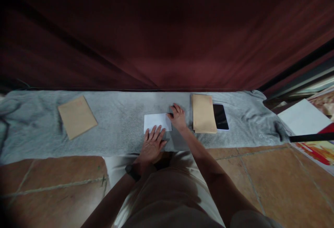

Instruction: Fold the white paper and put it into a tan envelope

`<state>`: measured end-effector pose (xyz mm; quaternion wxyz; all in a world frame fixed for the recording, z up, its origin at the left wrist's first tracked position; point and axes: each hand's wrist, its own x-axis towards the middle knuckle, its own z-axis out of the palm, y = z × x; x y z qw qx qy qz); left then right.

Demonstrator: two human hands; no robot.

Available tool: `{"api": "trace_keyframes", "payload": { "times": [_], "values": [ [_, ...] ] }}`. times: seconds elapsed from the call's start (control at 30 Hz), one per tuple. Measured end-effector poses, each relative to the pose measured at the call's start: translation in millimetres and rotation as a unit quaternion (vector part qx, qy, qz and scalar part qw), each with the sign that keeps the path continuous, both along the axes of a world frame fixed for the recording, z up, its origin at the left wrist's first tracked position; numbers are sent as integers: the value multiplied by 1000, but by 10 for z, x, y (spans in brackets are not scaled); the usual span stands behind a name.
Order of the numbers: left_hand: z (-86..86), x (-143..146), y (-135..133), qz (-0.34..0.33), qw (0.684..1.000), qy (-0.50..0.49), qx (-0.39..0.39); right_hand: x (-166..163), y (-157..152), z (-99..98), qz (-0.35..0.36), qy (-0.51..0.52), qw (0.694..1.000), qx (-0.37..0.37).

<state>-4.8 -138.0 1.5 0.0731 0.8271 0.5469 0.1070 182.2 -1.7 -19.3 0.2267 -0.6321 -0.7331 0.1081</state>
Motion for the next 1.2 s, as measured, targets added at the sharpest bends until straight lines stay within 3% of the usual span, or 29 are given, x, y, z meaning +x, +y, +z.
{"api": "trace_keyframes", "payload": {
  "times": [0.33, 0.6, 0.93, 1.2],
  "values": [
    [70, 279, 26, -6, 1000, -10, -7, 175, -310, -168, 78, 4, 997, -23],
    [67, 274, 21, 0, 1000, 29, -3, 31, -255, -78, 11, -7, 999, -41],
    [34, 142, -36, -15, 1000, 20, 10, -127, -65, -14, -56, -19, 998, 0],
    [-13, 7, 123, 22, 1000, 5, 12, -165, -161, 26, -47, -9, 998, 40]
  ]
}}
